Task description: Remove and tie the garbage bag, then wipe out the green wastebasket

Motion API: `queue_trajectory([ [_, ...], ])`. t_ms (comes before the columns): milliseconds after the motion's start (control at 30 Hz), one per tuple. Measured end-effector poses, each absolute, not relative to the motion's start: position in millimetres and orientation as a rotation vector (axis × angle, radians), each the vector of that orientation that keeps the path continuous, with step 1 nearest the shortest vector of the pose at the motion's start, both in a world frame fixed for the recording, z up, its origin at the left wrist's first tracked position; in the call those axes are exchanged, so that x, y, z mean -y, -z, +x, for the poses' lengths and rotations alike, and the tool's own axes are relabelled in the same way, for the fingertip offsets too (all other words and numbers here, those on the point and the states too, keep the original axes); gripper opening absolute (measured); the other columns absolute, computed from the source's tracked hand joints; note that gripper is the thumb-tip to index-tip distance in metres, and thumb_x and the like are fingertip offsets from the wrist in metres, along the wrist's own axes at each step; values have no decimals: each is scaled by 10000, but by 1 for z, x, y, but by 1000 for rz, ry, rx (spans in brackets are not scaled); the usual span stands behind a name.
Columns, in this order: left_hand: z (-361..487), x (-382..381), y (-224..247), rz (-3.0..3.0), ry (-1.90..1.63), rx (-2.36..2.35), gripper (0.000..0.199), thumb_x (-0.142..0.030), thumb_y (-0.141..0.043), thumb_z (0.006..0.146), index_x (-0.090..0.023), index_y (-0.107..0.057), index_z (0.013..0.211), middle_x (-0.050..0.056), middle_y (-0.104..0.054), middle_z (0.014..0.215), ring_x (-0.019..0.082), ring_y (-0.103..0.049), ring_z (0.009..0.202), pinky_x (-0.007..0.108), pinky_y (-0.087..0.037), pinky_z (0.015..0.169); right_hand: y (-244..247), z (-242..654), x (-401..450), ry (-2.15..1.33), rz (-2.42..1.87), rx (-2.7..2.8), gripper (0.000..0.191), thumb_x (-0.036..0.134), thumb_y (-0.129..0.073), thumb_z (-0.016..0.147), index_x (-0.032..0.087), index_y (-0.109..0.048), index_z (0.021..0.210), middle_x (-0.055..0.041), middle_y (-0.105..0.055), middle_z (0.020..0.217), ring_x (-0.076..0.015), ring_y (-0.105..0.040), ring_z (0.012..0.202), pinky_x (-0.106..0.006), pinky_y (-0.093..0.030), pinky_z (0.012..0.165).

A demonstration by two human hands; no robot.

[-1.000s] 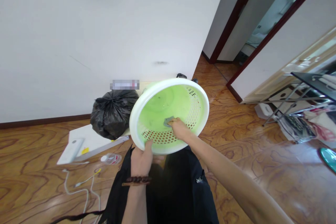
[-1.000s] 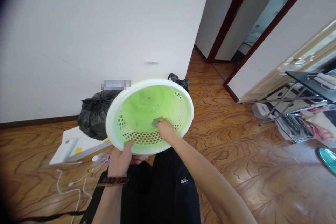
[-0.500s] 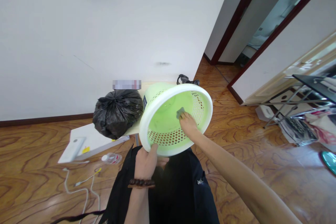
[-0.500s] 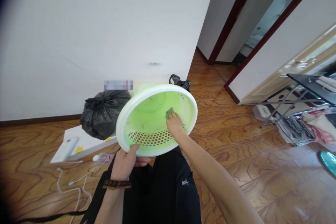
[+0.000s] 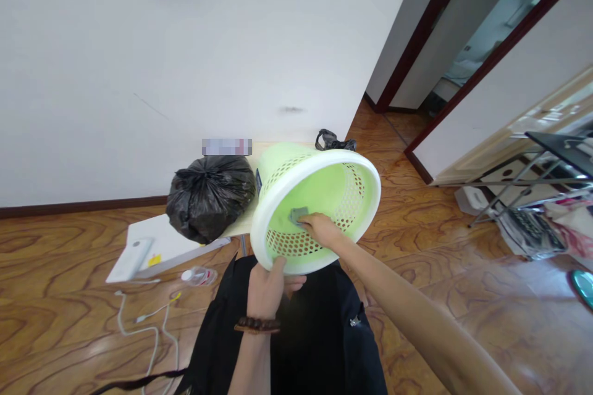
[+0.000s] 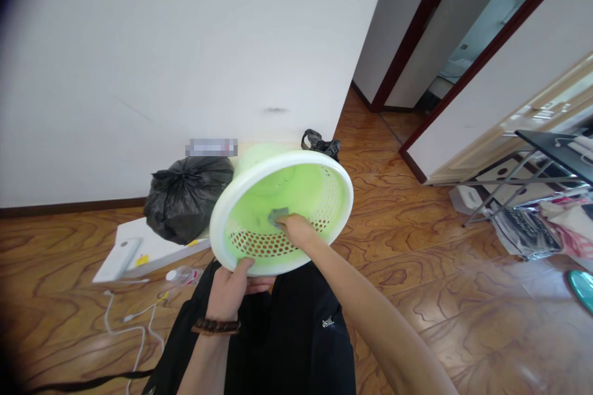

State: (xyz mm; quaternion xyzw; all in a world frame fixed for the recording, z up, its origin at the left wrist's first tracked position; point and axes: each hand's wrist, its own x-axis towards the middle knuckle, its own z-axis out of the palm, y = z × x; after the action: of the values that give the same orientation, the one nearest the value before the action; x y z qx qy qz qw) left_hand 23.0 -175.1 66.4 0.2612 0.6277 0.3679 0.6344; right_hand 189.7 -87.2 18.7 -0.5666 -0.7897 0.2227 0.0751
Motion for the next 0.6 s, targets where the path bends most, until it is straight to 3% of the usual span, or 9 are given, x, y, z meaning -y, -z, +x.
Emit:
queue_trajectory([
  [167, 24, 173, -76, 531, -860, -1427, 280, -174, -555, 769, -60, -504, 1019, 54, -645, 544, 254, -672, 534, 373, -572, 512, -25, 197, 85, -353, -1938, 2424, 273, 142, -438, 875, 116, -641, 1056, -144, -666, 1030, -248, -573, 1029, -329, -421, 879],
  [300, 29, 176, -67, 576, -875, -1422, 253, -206, -584, 760, -84, -534, 976, 64, -662, 596, 241, -675, 545, 328, -558, 487, -16, 172, 99, -460, -1811, 2328, 302, 243, -435, 910, 170, -613, 1142, -83, -657, 1106, -198, -573, 1038, -277, -414, 896],
  [400, 32, 178, -58, 600, -881, -1443, 230, -217, -596, 755, -101, -551, 947, 64, -668, 620, 234, -674, 544, 318, -553, 482, -14, 164, 104, -500, -1722, 2355, 321, 225, -394, 930, 202, -598, 1176, -48, -659, 1114, -171, -586, 1009, -252, -407, 898],
  [500, 31, 177, -53, 567, -889, -1450, 232, -218, -584, 763, -92, -546, 955, 69, -668, 615, 242, -675, 550, 339, -559, 501, -25, 186, 95, -378, -1892, 2490, 302, 130, -411, 897, 152, -649, 1081, -105, -677, 1023, -212, -590, 981, -291, -416, 874],
  [600, 31, 176, -52, 557, -913, -1442, 241, -221, -576, 769, -79, -535, 959, 100, -685, 654, 250, -676, 558, 374, -568, 530, -40, 220, 80, -70, -2002, 2532, 313, 69, -390, 876, 87, -668, 1020, -173, -654, 1050, -268, -503, 1114, -352, -365, 947],
])
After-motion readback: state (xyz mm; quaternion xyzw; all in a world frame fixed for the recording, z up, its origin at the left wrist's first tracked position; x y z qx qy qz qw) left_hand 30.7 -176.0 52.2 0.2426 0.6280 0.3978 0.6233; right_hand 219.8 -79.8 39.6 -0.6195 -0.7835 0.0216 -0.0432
